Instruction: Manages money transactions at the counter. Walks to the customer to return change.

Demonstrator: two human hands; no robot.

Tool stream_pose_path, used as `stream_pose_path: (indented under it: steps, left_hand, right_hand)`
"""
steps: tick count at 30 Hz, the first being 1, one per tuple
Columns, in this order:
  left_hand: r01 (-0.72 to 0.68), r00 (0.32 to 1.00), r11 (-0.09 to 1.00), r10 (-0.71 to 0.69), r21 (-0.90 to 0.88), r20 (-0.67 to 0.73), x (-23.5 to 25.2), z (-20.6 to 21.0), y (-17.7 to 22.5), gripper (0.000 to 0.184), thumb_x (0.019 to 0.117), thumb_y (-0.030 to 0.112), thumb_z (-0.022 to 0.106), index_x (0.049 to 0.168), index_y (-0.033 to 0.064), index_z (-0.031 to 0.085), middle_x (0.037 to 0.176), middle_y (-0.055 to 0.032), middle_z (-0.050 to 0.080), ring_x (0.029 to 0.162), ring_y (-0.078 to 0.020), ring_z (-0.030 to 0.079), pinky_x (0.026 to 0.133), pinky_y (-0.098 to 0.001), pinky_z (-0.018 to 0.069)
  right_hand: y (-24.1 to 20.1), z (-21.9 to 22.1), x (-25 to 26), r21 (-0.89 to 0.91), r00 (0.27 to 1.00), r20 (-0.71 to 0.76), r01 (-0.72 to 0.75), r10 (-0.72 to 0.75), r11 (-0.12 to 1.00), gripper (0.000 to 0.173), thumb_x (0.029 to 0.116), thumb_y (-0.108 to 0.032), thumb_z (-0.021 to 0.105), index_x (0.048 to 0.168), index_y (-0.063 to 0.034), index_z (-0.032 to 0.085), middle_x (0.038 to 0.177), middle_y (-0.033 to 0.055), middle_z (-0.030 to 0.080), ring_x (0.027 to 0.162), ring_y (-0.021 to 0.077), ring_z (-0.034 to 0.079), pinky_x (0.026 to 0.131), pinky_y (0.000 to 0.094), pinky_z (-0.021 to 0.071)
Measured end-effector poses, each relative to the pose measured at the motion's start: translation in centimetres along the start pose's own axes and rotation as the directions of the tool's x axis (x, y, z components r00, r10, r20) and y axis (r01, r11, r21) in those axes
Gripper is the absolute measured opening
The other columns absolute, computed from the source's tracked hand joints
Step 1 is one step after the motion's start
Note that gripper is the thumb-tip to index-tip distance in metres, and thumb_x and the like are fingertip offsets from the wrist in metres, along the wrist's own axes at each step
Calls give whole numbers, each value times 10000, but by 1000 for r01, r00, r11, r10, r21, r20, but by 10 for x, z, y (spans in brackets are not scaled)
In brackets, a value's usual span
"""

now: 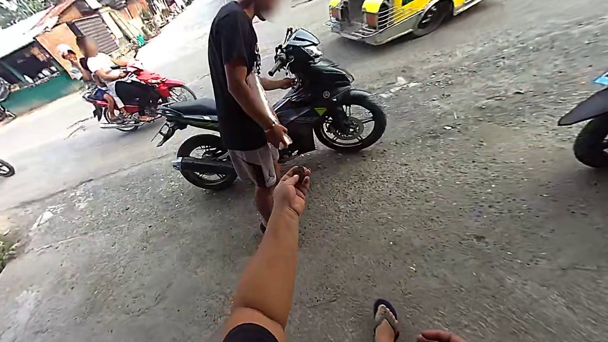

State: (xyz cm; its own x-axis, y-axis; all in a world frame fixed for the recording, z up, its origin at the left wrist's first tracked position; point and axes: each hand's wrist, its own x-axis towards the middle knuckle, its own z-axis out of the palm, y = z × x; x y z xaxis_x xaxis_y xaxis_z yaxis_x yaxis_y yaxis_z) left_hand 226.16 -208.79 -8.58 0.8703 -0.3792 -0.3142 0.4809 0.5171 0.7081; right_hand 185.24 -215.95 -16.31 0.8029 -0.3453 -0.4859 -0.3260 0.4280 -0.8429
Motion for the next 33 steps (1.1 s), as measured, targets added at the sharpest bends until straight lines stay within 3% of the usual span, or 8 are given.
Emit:
stream_pose_path:
  steps: [7,11,20,28,30,31,32,33]
  left_hand:
    - [-91,987,995,84,-47,-134,95,39,2,305,1063,-23,400,1352,-11,498,1104,-162,639,852,-208,674,787,-318,587]
    - [-124,980,992,119,-18,-162,142,67,9,300,1075,-4,386,1355,8,492,1082,-144,638,833,-191,667,771,-302,583]
    - [-121,963,988,140,96,-228,199,76,-8,303,1077,31,407,1362,42,509,1106,-106,648,854,-154,661,793,-285,571]
    - [-165,946,981,187,102,-264,243,68,6,270,1074,17,398,1320,16,509,1074,-138,659,840,-190,674,778,-315,582]
    - [-201,922,958,255,205,-291,249,68,12,290,1072,10,406,1338,2,519,1112,-140,647,866,-187,667,787,-312,578]
    - [-227,902,910,331,348,-277,253,67,14,320,1078,12,412,1383,-10,506,1205,-152,630,954,-190,665,847,-316,571]
    - [-246,873,794,431,555,-230,258,63,17,348,1090,31,420,1421,-28,508,1324,-186,613,1094,-216,663,952,-344,555]
    - [-232,836,589,528,774,-151,261,61,21,360,1100,70,423,1428,-22,537,1384,-205,615,1209,-251,657,1047,-391,534]
  right_hand:
    - [-105,-37,141,-5,998,60,29,-29,1000,295,1043,-119,362,1255,-30,546,1188,82,663,1002,147,683,860,313,563]
    - [-161,-52,203,-64,978,175,127,-114,990,294,991,-126,416,1216,-55,592,1195,65,685,1050,154,679,896,323,556]
    - [-174,-58,267,-20,957,289,35,-28,999,271,947,-160,515,1153,-69,666,1168,80,716,999,179,702,832,326,583]
    - [-193,-92,290,30,990,112,86,-89,996,262,951,-138,467,1120,-77,658,1129,55,726,956,134,707,787,270,577]
    - [-190,-94,290,42,990,118,75,-79,996,263,957,-137,463,1128,-76,654,1135,58,723,952,138,708,785,275,580]
    - [-188,-95,289,46,990,122,66,-71,997,264,960,-140,466,1131,-75,657,1138,61,724,953,143,709,787,281,582]
    - [-187,-96,289,46,990,125,55,-60,997,263,965,-140,463,1134,-74,653,1142,65,721,961,150,707,798,288,581]
    - [-186,-97,289,45,991,125,44,-49,998,263,974,-136,454,1138,-73,649,1146,67,718,967,154,704,806,292,578]
